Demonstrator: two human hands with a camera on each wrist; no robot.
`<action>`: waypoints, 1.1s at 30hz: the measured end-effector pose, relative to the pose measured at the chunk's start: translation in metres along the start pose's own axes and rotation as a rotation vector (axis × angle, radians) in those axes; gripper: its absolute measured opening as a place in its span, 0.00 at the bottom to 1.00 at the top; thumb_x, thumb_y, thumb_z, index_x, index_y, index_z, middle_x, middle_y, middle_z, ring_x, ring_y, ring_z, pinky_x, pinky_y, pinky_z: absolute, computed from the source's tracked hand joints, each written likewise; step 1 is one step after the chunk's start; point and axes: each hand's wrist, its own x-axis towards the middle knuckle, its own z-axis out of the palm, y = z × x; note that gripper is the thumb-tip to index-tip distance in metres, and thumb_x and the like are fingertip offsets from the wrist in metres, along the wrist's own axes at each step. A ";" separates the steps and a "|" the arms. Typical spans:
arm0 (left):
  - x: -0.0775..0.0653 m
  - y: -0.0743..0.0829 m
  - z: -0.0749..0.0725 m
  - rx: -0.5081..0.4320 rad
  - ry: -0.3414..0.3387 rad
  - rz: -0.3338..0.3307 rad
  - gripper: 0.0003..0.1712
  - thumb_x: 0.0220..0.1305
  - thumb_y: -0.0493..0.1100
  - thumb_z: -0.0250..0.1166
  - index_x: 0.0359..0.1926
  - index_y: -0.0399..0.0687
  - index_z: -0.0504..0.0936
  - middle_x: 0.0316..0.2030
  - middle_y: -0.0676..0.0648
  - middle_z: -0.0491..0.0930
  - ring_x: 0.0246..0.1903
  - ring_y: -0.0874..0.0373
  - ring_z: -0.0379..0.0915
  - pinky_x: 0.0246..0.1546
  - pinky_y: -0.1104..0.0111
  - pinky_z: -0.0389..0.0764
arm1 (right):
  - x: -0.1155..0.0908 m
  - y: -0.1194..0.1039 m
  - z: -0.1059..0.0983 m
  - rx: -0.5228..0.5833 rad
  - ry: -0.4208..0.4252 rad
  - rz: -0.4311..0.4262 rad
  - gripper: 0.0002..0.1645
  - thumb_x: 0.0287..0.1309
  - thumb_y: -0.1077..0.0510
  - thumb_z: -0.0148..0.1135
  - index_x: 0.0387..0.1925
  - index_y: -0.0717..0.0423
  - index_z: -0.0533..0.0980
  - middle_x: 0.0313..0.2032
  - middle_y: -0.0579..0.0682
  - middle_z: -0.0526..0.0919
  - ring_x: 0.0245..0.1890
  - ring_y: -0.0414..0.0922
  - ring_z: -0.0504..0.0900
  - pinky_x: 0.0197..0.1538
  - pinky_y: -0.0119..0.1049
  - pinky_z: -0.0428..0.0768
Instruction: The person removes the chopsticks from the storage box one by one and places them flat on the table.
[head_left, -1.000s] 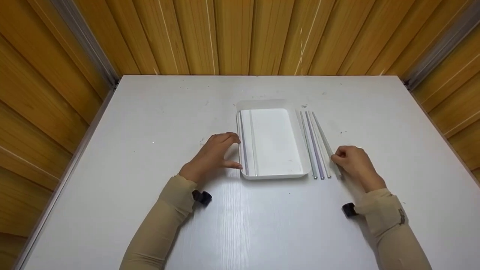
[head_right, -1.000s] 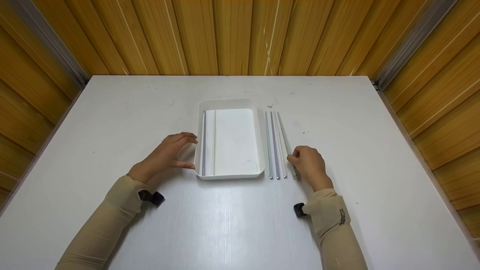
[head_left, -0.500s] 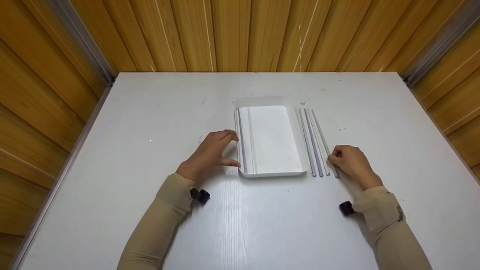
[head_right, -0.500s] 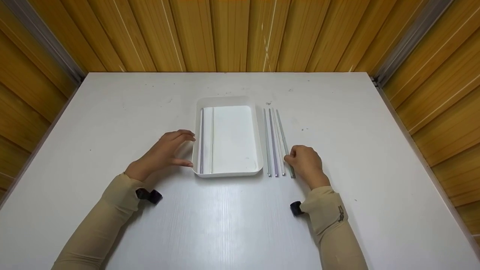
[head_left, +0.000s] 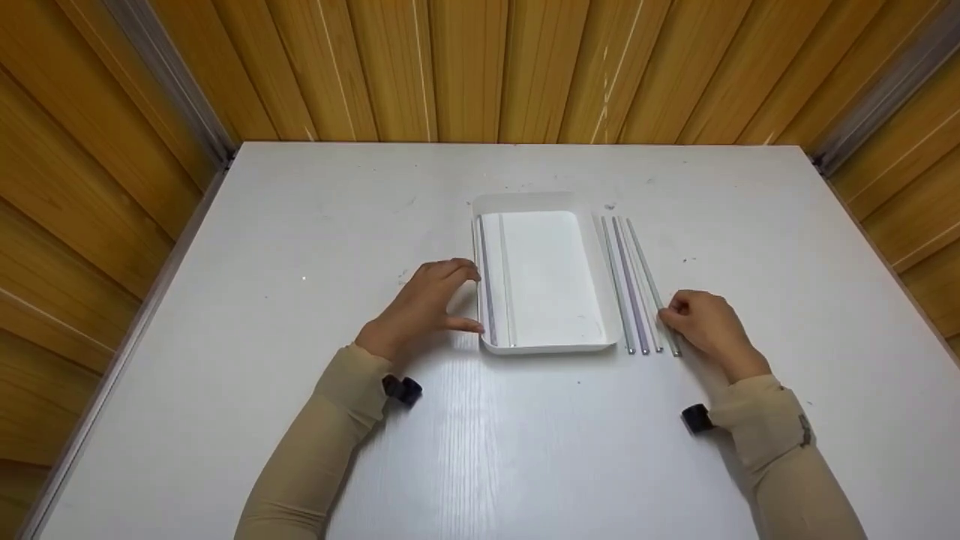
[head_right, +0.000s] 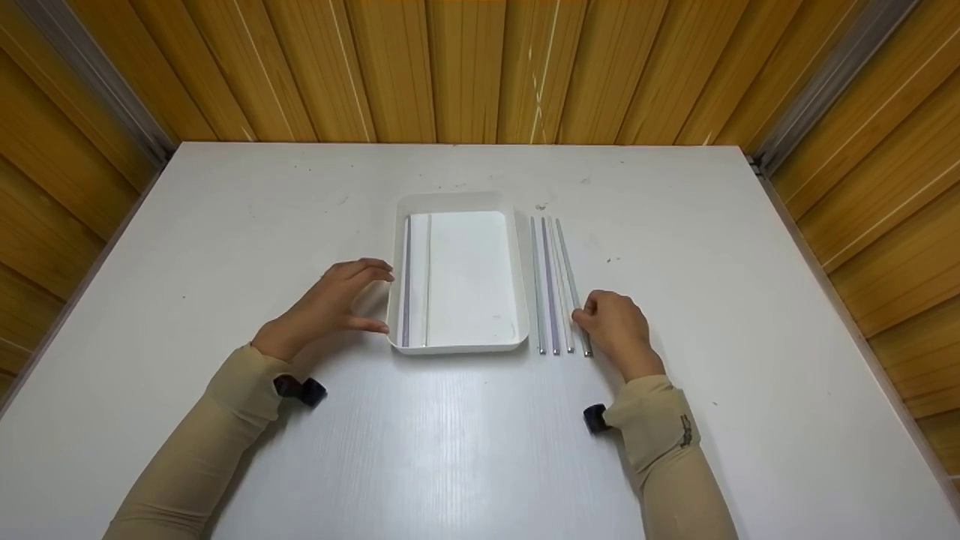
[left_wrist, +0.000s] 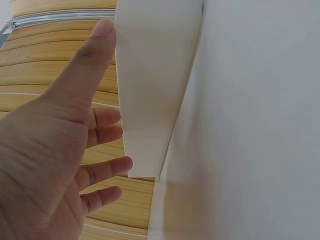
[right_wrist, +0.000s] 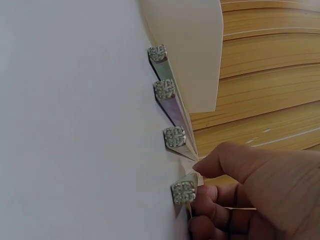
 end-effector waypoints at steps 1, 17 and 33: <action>0.000 0.000 0.000 0.000 0.004 0.003 0.41 0.43 0.65 0.72 0.53 0.44 0.74 0.60 0.46 0.74 0.63 0.51 0.68 0.66 0.56 0.67 | 0.000 0.000 -0.001 0.001 0.002 0.002 0.12 0.60 0.55 0.55 0.29 0.61 0.75 0.20 0.47 0.73 0.24 0.44 0.69 0.28 0.32 0.65; 0.007 0.001 0.004 0.006 -0.017 -0.008 0.43 0.44 0.64 0.72 0.56 0.44 0.74 0.61 0.45 0.73 0.64 0.51 0.67 0.68 0.57 0.65 | -0.007 -0.008 -0.023 0.050 0.096 0.023 0.14 0.64 0.51 0.53 0.38 0.60 0.74 0.35 0.58 0.80 0.37 0.52 0.76 0.37 0.35 0.69; 0.008 0.001 0.004 0.008 -0.016 0.003 0.43 0.43 0.64 0.72 0.56 0.44 0.73 0.61 0.45 0.72 0.64 0.51 0.67 0.67 0.56 0.66 | -0.003 -0.029 -0.029 0.059 0.075 -0.052 0.15 0.65 0.52 0.54 0.40 0.62 0.75 0.39 0.60 0.81 0.38 0.53 0.77 0.38 0.36 0.71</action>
